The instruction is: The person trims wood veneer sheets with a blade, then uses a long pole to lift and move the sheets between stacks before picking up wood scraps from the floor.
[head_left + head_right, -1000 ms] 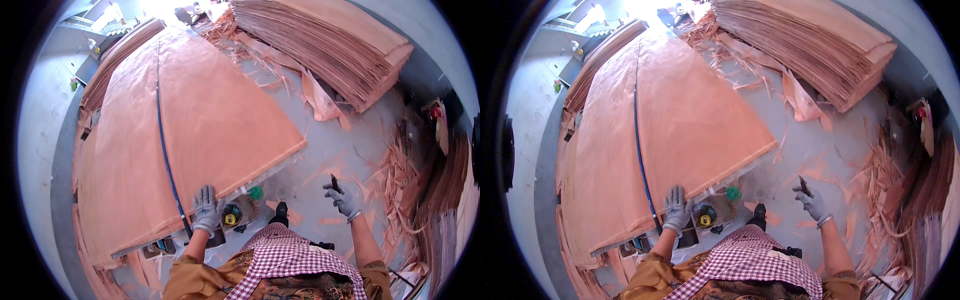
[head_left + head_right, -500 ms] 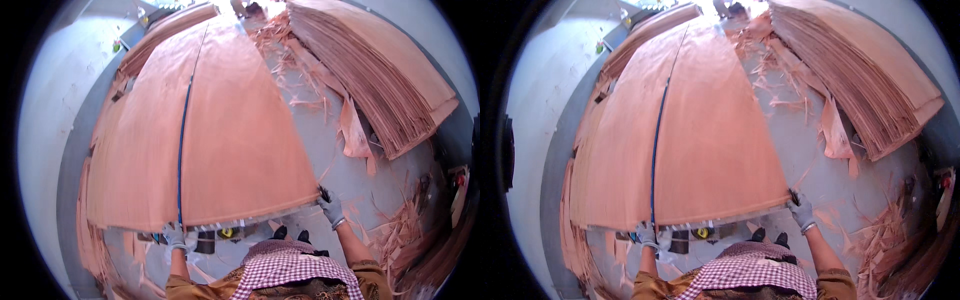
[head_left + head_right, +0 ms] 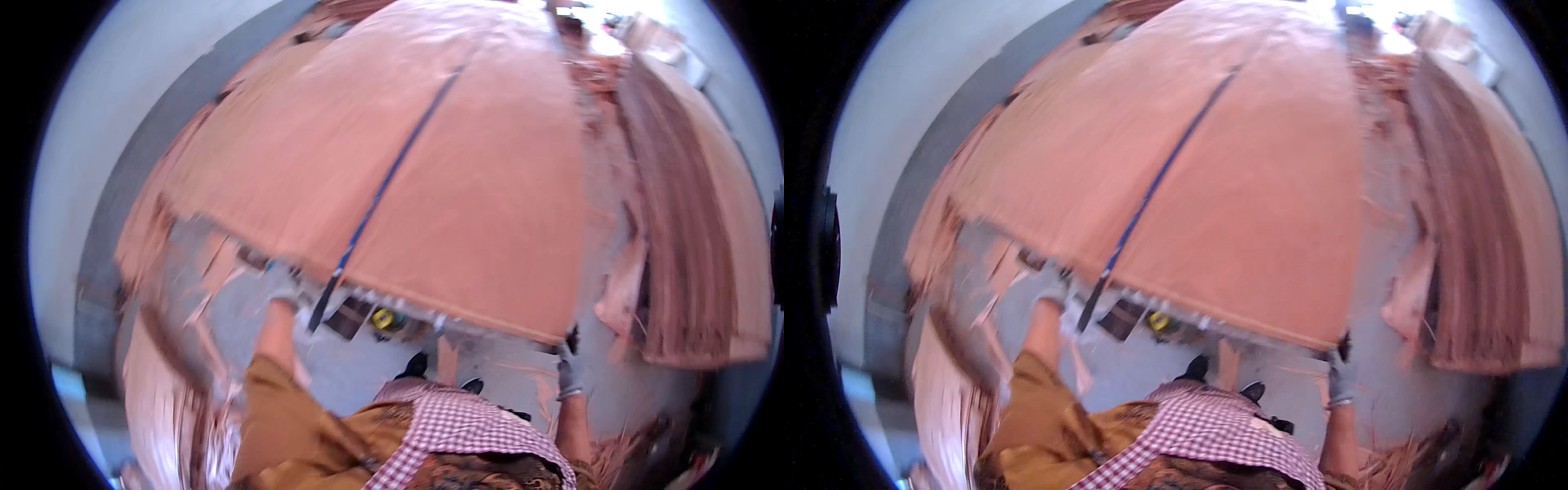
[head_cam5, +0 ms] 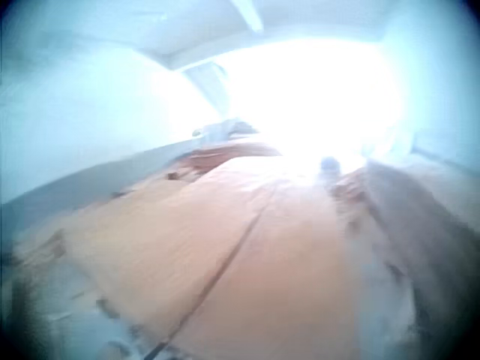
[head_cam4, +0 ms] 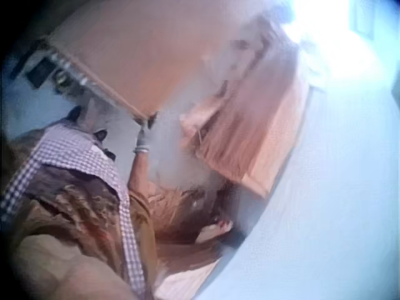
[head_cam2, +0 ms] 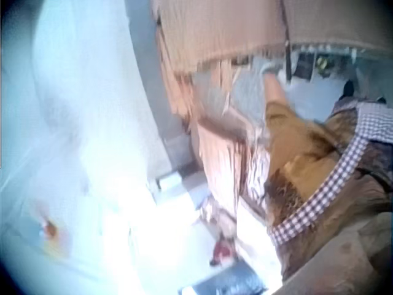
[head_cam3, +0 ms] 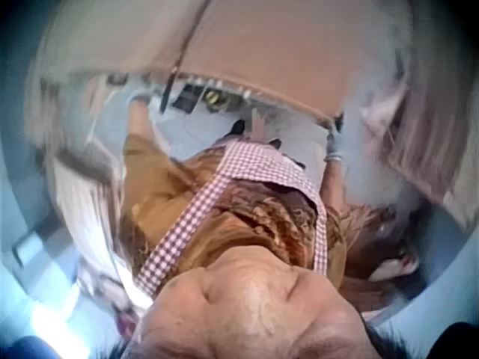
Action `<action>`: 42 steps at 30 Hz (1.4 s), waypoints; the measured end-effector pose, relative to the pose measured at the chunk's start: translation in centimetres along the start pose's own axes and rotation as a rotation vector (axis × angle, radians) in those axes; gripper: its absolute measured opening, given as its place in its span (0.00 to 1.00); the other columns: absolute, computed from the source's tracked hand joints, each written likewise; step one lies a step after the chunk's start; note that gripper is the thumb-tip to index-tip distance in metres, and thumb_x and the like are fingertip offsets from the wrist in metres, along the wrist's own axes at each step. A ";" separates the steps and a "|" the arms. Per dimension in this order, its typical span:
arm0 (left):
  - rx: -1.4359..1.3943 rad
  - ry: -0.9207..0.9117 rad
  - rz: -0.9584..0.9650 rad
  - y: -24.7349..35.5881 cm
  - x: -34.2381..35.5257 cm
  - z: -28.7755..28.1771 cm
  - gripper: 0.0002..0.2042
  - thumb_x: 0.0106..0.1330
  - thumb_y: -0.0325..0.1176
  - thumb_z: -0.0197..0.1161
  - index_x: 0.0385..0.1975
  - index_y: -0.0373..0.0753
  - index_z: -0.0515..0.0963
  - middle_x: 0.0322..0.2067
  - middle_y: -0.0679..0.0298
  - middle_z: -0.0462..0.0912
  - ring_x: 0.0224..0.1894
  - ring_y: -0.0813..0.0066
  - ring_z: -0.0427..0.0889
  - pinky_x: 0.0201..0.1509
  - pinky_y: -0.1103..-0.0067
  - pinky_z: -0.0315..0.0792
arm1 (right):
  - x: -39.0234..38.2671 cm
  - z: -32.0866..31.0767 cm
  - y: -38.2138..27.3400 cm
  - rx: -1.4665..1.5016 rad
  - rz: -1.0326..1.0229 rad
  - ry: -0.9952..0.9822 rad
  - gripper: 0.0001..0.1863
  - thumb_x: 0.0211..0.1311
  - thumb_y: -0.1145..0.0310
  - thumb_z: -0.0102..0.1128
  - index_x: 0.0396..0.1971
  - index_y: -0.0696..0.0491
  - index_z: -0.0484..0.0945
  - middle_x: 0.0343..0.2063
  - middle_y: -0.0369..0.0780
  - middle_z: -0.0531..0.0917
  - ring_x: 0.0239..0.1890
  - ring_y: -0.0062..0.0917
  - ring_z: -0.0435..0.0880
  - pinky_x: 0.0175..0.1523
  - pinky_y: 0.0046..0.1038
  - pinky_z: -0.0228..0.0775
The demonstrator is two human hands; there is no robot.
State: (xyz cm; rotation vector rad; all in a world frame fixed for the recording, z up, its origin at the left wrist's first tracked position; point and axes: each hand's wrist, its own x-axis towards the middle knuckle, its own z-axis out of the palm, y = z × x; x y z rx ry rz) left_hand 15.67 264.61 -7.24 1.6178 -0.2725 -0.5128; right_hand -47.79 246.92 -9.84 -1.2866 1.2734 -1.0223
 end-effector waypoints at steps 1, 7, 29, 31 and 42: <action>-0.417 0.059 -0.204 -0.6 1.9 -2.1 0.07 0.61 0.40 0.53 0.33 0.46 0.69 0.27 0.64 0.76 0.28 0.70 0.74 0.28 0.75 0.67 | -0.2 0.7 -0.5 0.010 0.107 0.029 0.30 0.58 0.69 0.57 0.60 0.51 0.59 0.45 0.34 0.73 0.32 0.15 0.72 0.30 0.19 0.65; -0.350 0.027 -0.500 -0.2 3.7 1.9 0.11 0.54 0.47 0.64 0.25 0.50 0.71 0.17 0.73 0.74 0.13 0.82 0.68 0.10 0.86 0.57 | 0.7 0.7 -1.3 0.135 0.332 0.376 0.10 0.53 0.65 0.61 0.33 0.50 0.71 0.19 0.30 0.69 0.11 0.13 0.60 0.12 0.18 0.49; -0.324 0.064 -0.165 -4.1 6.9 -0.8 0.12 0.59 0.29 0.55 0.43 0.35 0.73 0.32 0.66 0.77 0.32 0.75 0.74 0.35 0.76 0.71 | 0.4 3.3 0.7 0.059 0.093 0.324 0.32 0.50 0.74 0.58 0.58 0.60 0.61 0.51 0.40 0.69 0.50 0.22 0.67 0.48 0.23 0.64; -0.114 -0.083 -0.198 -3.6 7.9 -6.1 0.08 0.60 0.36 0.50 0.27 0.41 0.75 0.27 0.65 0.76 0.31 0.72 0.72 0.36 0.75 0.69 | -0.2 4.5 -0.8 0.060 0.082 0.259 0.33 0.52 0.71 0.59 0.59 0.60 0.60 0.54 0.41 0.68 0.53 0.23 0.68 0.51 0.23 0.64; 0.257 -0.878 -0.490 1.3 -17.2 8.7 0.12 0.64 0.39 0.55 0.39 0.37 0.76 0.26 0.66 0.78 0.25 0.84 0.74 0.26 0.88 0.66 | -11.6 6.3 -0.2 -0.083 0.477 0.130 0.17 0.60 0.59 0.55 0.34 0.59 0.77 0.27 0.38 0.80 0.24 0.14 0.76 0.23 0.16 0.61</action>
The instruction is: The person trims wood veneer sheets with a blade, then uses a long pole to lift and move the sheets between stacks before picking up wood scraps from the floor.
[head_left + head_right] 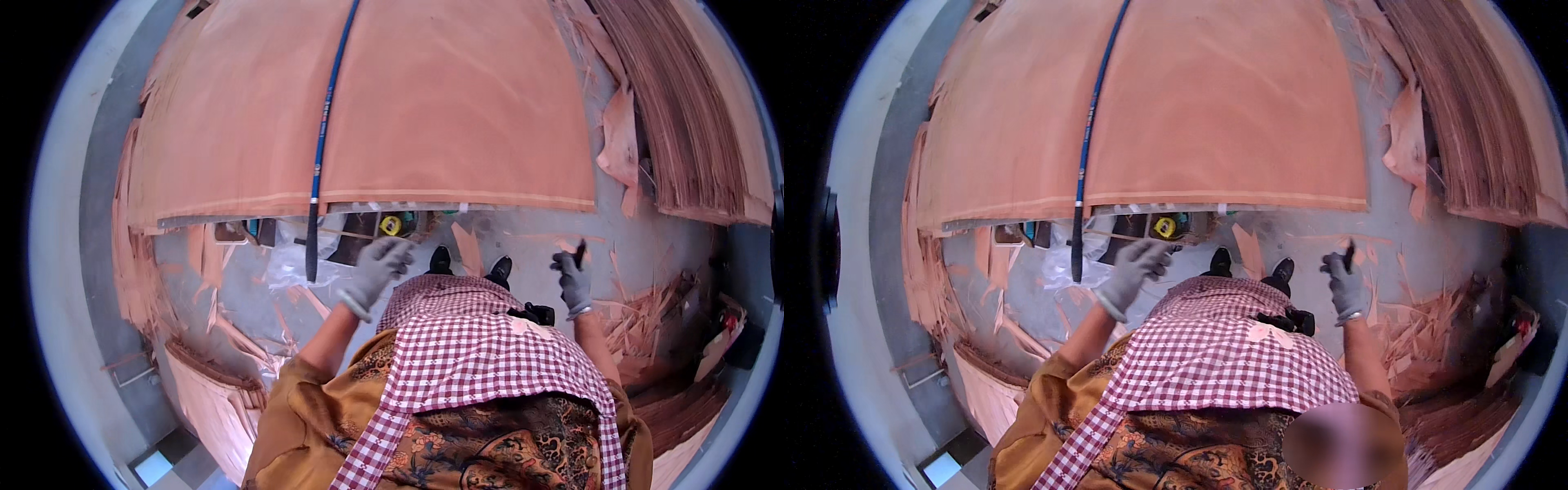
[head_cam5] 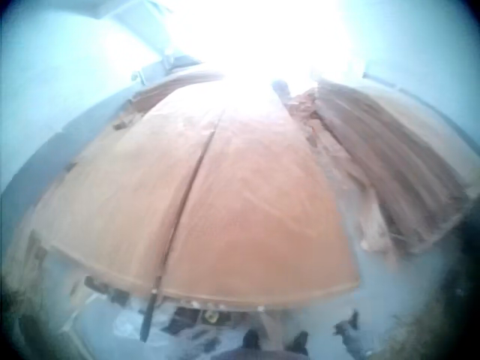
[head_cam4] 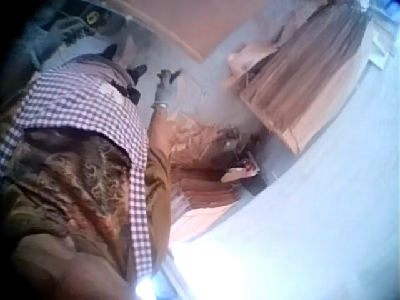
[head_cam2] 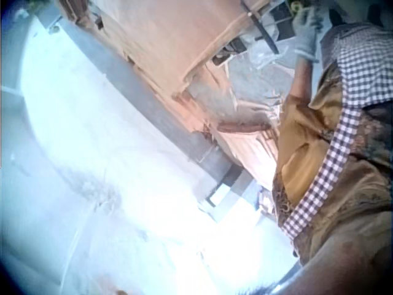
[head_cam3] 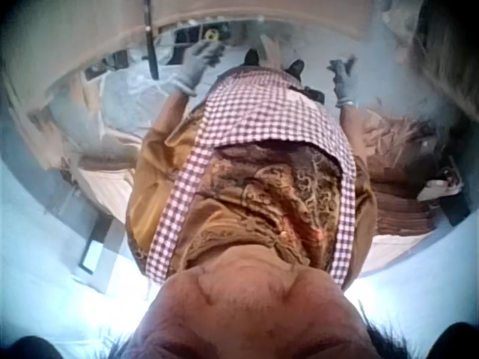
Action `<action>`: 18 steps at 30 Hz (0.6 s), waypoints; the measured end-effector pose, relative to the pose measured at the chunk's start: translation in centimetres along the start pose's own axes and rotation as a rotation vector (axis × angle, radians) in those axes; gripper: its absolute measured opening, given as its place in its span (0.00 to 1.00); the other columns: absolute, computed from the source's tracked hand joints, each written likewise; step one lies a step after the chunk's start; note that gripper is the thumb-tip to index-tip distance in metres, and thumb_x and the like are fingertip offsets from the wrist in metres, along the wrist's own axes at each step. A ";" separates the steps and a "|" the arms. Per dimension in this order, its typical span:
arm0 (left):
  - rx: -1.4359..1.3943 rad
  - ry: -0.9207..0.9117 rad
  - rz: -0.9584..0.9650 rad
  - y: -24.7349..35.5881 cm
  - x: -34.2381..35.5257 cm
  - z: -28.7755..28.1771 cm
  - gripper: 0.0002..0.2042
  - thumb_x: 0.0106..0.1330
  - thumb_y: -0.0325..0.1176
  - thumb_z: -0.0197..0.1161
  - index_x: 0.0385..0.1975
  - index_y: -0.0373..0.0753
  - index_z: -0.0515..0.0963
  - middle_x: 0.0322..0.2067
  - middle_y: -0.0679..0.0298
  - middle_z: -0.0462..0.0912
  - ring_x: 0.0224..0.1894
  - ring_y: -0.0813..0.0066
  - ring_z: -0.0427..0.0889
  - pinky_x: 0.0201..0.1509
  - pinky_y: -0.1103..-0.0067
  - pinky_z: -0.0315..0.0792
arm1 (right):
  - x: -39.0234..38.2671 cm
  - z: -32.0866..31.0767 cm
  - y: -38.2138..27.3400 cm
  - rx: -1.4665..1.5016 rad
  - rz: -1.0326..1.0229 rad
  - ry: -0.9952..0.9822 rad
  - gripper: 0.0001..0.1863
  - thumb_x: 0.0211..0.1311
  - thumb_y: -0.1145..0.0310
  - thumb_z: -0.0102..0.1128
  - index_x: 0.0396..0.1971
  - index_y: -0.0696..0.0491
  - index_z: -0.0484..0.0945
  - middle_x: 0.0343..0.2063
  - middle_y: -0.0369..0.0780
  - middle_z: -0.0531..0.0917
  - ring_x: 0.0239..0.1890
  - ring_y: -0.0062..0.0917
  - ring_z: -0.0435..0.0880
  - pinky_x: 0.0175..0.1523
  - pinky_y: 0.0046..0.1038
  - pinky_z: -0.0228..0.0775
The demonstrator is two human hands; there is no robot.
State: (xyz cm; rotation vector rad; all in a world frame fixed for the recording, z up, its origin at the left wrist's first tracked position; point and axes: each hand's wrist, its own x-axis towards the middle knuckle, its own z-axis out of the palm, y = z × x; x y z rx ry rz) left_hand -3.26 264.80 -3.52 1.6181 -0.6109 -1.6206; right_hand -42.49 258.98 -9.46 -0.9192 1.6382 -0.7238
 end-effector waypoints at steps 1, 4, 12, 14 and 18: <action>-0.045 -0.026 -0.006 -0.5 1.0 1.9 0.13 0.64 0.39 0.55 0.40 0.37 0.76 0.26 0.66 0.78 0.24 0.85 0.73 0.26 0.88 0.66 | 0.1 0.4 0.2 -0.001 -0.035 -0.038 0.16 0.59 0.59 0.55 0.35 0.59 0.77 0.28 0.39 0.81 0.26 0.18 0.78 0.27 0.19 0.65; -0.137 -0.084 0.017 -0.3 4.6 7.0 0.13 0.63 0.39 0.57 0.40 0.37 0.75 0.25 0.68 0.76 0.22 0.86 0.71 0.24 0.88 0.64 | 0.5 0.8 -0.5 -0.592 -0.366 -0.153 0.15 0.55 0.63 0.55 0.37 0.57 0.77 0.35 0.45 0.80 0.35 0.35 0.79 0.41 0.30 0.69; -0.037 -0.064 0.101 -0.9 6.6 10.6 0.14 0.64 0.46 0.56 0.27 0.40 0.74 0.18 0.73 0.71 0.17 0.88 0.63 0.19 0.87 0.54 | 0.7 -3.2 -1.2 -0.414 -0.493 -0.292 0.12 0.56 0.62 0.55 0.25 0.58 0.73 0.28 0.50 0.77 0.31 0.44 0.75 0.36 0.38 0.66; -0.024 -0.103 0.081 -0.5 6.1 10.3 0.14 0.63 0.45 0.57 0.25 0.39 0.75 0.17 0.73 0.70 0.16 0.87 0.63 0.19 0.86 0.55 | 1.3 -6.2 -0.2 -0.400 -0.413 -0.284 0.14 0.57 0.62 0.55 0.23 0.58 0.72 0.25 0.51 0.76 0.29 0.45 0.74 0.33 0.39 0.65; 0.214 -0.276 -0.114 1.6 3.0 15.0 0.10 0.61 0.37 0.59 0.27 0.37 0.77 0.18 0.71 0.73 0.19 0.86 0.69 0.21 0.87 0.61 | 3.3 -14.1 0.6 -0.491 -0.460 -0.272 0.16 0.57 0.61 0.56 0.21 0.59 0.72 0.20 0.49 0.75 0.23 0.40 0.74 0.29 0.33 0.64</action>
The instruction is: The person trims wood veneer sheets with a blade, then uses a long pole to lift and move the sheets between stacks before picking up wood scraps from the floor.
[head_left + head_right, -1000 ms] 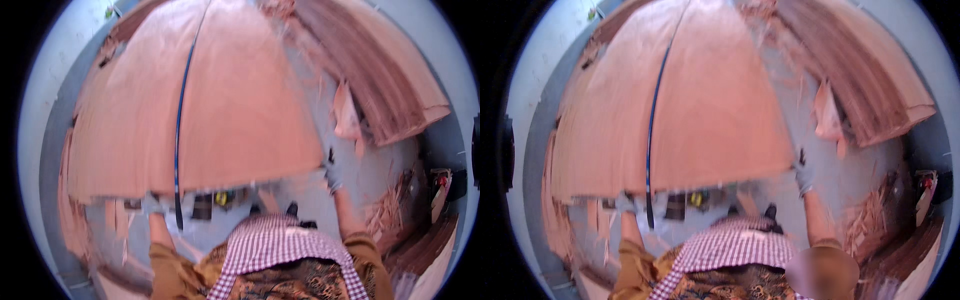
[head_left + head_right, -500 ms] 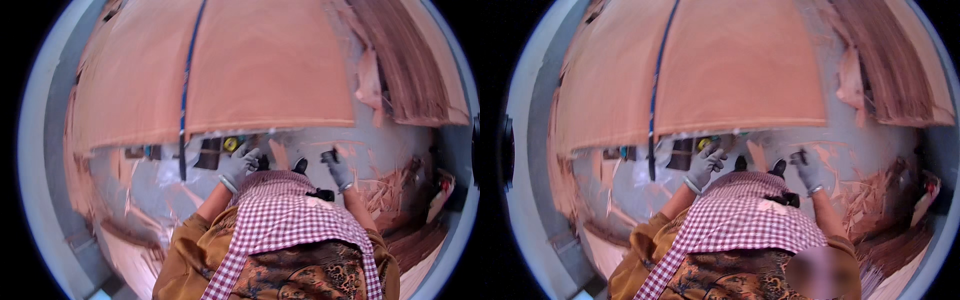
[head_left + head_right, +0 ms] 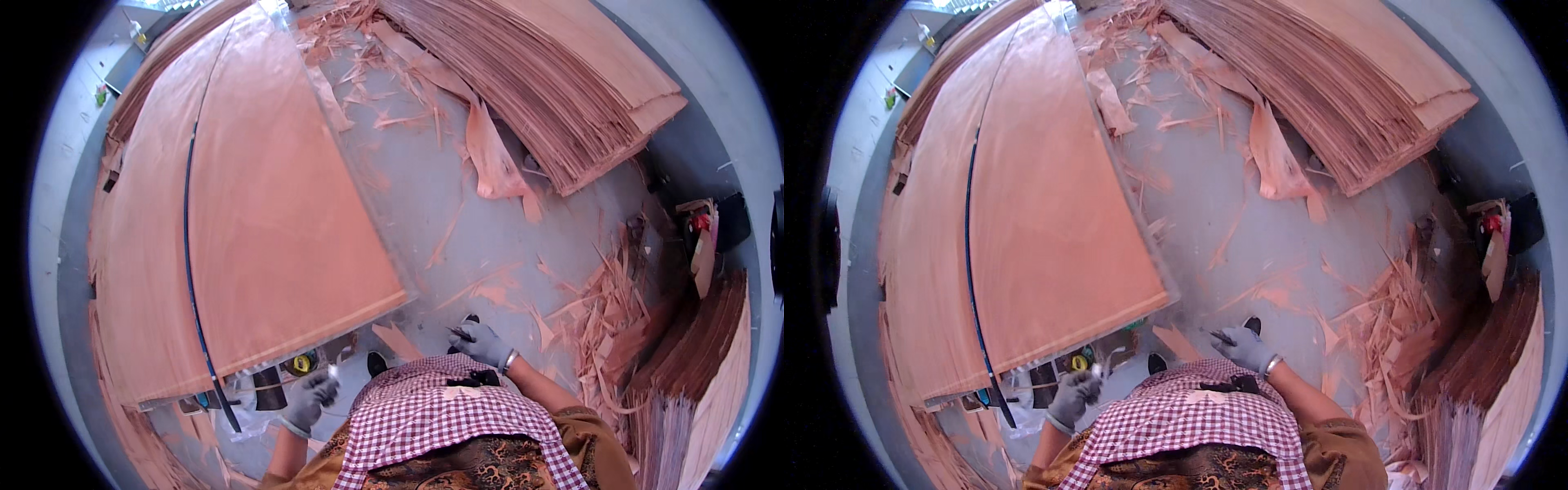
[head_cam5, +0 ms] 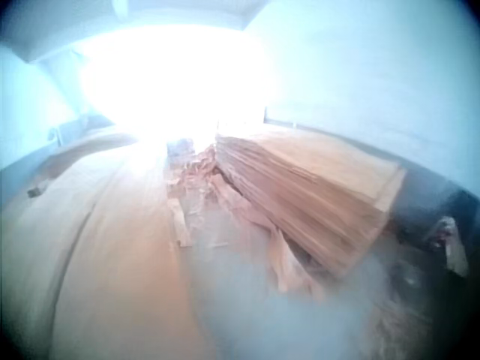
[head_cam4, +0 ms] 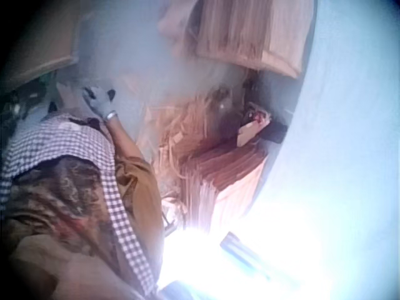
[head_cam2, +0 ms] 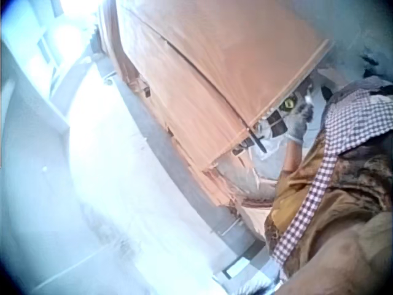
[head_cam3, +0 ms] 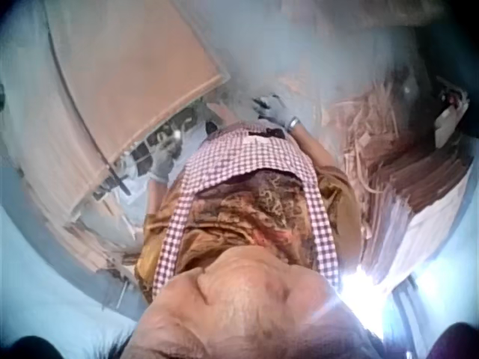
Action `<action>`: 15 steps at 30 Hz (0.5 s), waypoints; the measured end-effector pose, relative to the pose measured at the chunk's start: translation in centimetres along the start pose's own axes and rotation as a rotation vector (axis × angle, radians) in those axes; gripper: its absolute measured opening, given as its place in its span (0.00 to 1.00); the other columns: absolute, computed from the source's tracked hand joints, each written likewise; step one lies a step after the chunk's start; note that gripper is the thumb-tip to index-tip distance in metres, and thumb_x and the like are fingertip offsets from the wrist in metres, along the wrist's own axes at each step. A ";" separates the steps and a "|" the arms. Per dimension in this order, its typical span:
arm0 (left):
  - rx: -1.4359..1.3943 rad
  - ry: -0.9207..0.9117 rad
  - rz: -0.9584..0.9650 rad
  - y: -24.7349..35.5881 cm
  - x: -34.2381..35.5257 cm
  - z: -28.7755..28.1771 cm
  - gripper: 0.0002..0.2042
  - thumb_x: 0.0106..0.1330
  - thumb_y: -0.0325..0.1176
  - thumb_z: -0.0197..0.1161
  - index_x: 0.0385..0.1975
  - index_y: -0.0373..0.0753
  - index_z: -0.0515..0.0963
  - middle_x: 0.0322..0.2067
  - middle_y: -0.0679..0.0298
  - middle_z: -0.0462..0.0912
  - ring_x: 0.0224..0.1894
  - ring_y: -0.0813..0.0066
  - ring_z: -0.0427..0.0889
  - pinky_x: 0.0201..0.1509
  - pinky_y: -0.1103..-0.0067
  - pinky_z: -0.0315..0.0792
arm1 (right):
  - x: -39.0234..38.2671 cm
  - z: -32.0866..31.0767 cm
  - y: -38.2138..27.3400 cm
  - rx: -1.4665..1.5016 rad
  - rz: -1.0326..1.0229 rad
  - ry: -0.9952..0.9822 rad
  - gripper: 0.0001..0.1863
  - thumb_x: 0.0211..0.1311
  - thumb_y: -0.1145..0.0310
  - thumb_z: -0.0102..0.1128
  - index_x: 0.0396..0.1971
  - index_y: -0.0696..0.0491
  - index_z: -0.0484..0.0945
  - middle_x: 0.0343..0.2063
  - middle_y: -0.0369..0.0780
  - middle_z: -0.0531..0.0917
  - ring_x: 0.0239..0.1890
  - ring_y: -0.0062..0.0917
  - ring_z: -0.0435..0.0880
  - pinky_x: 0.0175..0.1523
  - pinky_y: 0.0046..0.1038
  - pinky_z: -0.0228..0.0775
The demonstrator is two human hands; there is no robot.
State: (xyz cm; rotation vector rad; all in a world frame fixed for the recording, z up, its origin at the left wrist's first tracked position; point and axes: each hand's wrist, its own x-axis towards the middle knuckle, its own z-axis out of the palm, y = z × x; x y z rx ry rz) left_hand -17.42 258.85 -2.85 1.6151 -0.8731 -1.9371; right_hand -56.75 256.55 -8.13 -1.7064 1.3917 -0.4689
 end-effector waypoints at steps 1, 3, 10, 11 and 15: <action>0.076 -0.032 -0.110 1.1 0.2 2.4 0.09 0.60 0.37 0.61 0.28 0.37 0.77 0.20 0.70 0.75 0.21 0.85 0.72 0.23 0.88 0.64 | -0.2 -2.0 1.1 0.130 0.076 -0.004 0.15 0.58 0.61 0.56 0.23 0.59 0.73 0.20 0.47 0.76 0.23 0.37 0.74 0.30 0.32 0.65; 0.065 0.005 -0.083 4.7 0.8 8.8 0.11 0.59 0.37 0.62 0.32 0.35 0.78 0.24 0.69 0.77 0.24 0.86 0.71 0.25 0.88 0.63 | 0.0 -5.5 1.6 0.403 0.204 -0.045 0.14 0.58 0.61 0.56 0.27 0.58 0.76 0.21 0.44 0.77 0.23 0.31 0.75 0.31 0.29 0.66; 0.076 -0.114 0.261 13.7 8.9 26.1 0.08 0.60 0.31 0.60 0.34 0.32 0.77 0.26 0.71 0.77 0.29 0.87 0.71 0.33 0.87 0.67 | 3.9 -16.6 0.7 0.786 0.082 -0.271 0.14 0.60 0.65 0.56 0.43 0.57 0.77 0.39 0.35 0.78 0.42 0.17 0.74 0.47 0.22 0.67; 0.064 -0.112 0.284 14.5 9.5 27.3 0.07 0.60 0.29 0.60 0.34 0.32 0.77 0.26 0.71 0.77 0.29 0.87 0.71 0.32 0.86 0.67 | 4.7 -17.6 -0.1 0.831 0.059 -0.283 0.14 0.59 0.67 0.57 0.44 0.57 0.76 0.40 0.35 0.78 0.43 0.17 0.74 0.48 0.22 0.66; 0.220 0.002 0.489 14.9 13.1 29.1 0.07 0.59 0.27 0.61 0.34 0.31 0.77 0.29 0.70 0.79 0.32 0.87 0.73 0.35 0.86 0.69 | 8.6 -20.1 -0.5 0.973 0.020 -0.305 0.16 0.58 0.70 0.58 0.46 0.58 0.74 0.41 0.36 0.77 0.44 0.19 0.74 0.53 0.22 0.63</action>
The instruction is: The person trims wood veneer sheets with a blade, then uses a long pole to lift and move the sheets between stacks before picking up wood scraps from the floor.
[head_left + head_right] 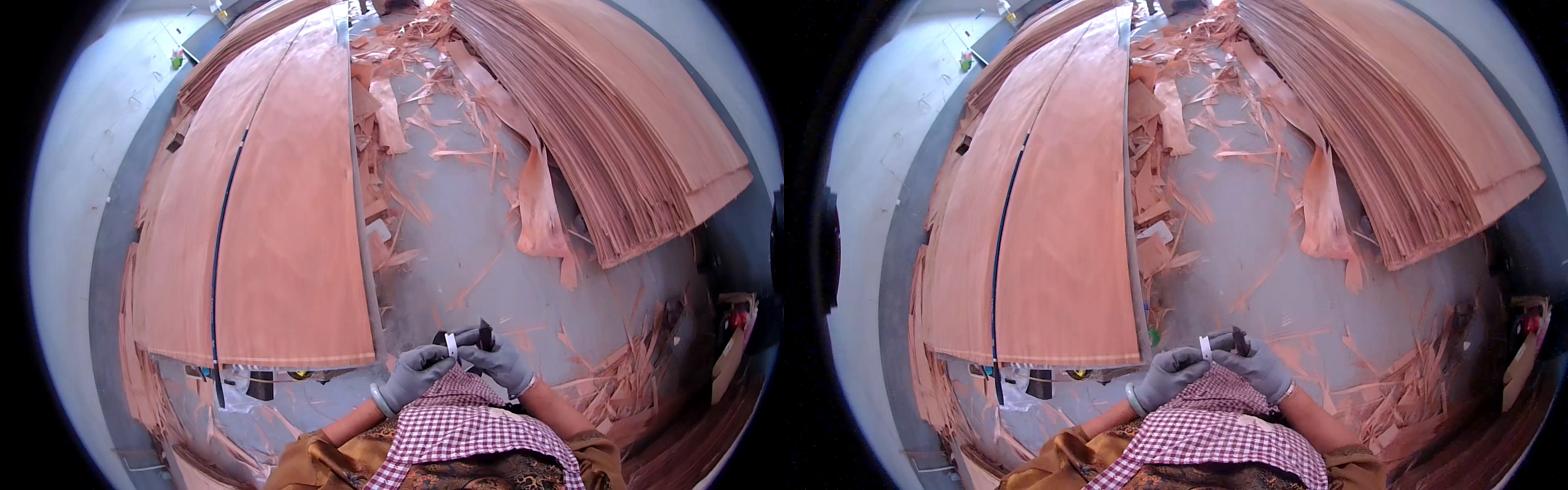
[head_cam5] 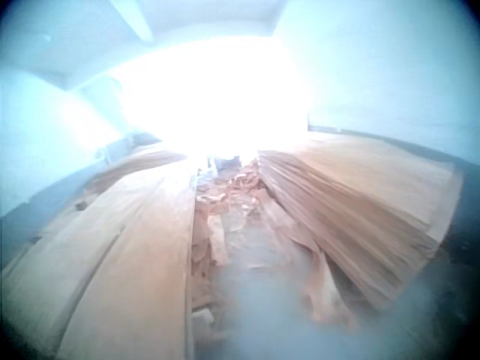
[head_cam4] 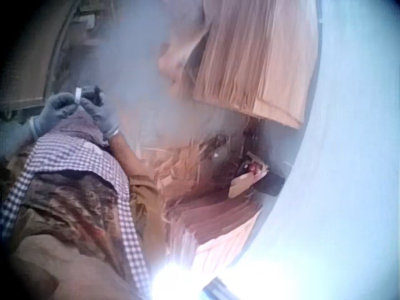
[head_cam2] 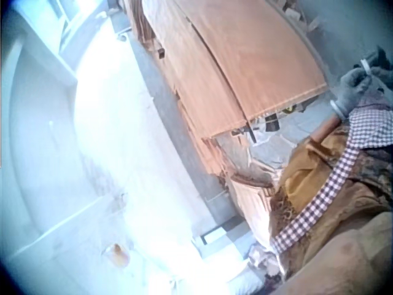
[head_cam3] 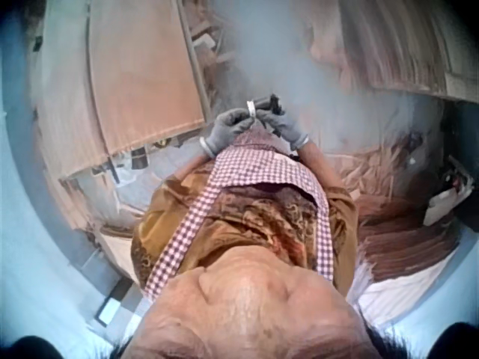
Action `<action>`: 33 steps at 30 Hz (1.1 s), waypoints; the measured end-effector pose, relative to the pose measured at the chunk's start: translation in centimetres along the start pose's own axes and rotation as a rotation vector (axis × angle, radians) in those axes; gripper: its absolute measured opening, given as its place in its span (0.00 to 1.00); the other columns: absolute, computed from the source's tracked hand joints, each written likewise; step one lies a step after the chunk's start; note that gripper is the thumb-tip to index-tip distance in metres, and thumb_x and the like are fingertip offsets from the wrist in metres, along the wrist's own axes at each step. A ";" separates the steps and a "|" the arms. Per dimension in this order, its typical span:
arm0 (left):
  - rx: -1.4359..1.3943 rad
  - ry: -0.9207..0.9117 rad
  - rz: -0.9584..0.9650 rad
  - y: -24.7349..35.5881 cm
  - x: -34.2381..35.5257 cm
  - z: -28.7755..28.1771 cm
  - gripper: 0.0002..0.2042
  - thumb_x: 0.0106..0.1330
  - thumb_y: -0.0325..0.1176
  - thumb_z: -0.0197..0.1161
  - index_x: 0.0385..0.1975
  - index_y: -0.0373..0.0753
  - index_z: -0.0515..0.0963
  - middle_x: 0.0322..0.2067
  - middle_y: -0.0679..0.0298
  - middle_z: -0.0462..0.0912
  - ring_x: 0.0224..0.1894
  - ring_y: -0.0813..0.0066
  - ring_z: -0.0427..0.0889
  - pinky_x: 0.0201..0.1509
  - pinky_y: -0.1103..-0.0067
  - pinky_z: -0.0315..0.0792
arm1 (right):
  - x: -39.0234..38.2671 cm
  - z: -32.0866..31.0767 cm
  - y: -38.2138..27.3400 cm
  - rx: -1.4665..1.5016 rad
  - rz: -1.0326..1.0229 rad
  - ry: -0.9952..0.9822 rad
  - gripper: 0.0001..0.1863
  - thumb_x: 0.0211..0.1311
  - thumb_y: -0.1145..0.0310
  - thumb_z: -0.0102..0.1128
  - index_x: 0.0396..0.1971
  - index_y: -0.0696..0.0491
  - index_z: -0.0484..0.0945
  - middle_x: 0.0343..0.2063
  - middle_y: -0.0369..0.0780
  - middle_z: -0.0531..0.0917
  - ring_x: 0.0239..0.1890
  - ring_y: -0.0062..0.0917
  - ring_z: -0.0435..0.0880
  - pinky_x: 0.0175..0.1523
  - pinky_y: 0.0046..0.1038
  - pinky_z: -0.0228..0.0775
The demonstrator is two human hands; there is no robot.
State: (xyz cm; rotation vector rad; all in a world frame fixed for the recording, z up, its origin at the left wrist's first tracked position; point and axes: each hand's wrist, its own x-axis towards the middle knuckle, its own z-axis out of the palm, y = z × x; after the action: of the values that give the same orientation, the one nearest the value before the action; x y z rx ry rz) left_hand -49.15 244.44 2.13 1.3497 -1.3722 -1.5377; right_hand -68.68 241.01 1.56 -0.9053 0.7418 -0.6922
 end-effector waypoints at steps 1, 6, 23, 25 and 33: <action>0.010 0.026 -0.012 0.2 1.0 0.0 0.07 0.58 0.27 0.61 0.34 0.31 0.77 0.29 0.68 0.79 0.32 0.87 0.73 0.35 0.86 0.69 | 0.8 -0.7 -0.3 0.025 -0.003 0.001 0.17 0.58 0.71 0.58 0.47 0.58 0.73 0.41 0.36 0.77 0.45 0.19 0.73 0.54 0.22 0.63; -0.005 0.137 0.073 0.2 8.3 0.6 0.07 0.58 0.26 0.61 0.34 0.32 0.77 0.28 0.67 0.79 0.32 0.86 0.74 0.35 0.85 0.70 | 6.1 -5.4 -3.8 0.006 0.089 -0.026 0.16 0.58 0.71 0.59 0.46 0.58 0.74 0.42 0.38 0.77 0.48 0.20 0.72 0.56 0.25 0.62; 0.215 0.313 0.295 8.1 38.6 -8.5 0.07 0.58 0.28 0.61 0.34 0.34 0.78 0.27 0.60 0.79 0.29 0.78 0.77 0.32 0.80 0.71 | 34.7 -19.0 -20.8 0.032 0.130 -0.262 0.09 0.56 0.74 0.56 0.37 0.58 0.76 0.45 0.44 0.75 0.55 0.26 0.67 0.58 0.27 0.55; 0.173 0.377 0.241 8.9 42.6 -9.4 0.07 0.59 0.28 0.61 0.35 0.34 0.78 0.28 0.62 0.81 0.29 0.79 0.77 0.33 0.81 0.71 | 38.7 -21.0 -22.2 0.127 0.158 -0.305 0.10 0.57 0.73 0.56 0.39 0.58 0.75 0.45 0.43 0.75 0.54 0.26 0.67 0.58 0.27 0.55; -0.405 0.557 0.052 12.6 58.2 -13.8 0.07 0.62 0.31 0.59 0.35 0.34 0.77 0.26 0.69 0.78 0.26 0.87 0.73 0.29 0.89 0.66 | 55.1 -27.7 -31.3 -0.124 0.140 -0.513 0.20 0.58 0.74 0.56 0.52 0.58 0.68 0.41 0.37 0.77 0.42 0.19 0.74 0.48 0.20 0.66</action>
State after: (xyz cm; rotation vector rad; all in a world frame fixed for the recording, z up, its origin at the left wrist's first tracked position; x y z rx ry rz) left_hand -52.06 183.39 0.37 1.3302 -0.7020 -1.1917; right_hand -66.62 171.91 2.68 -1.0773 0.3856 -0.2699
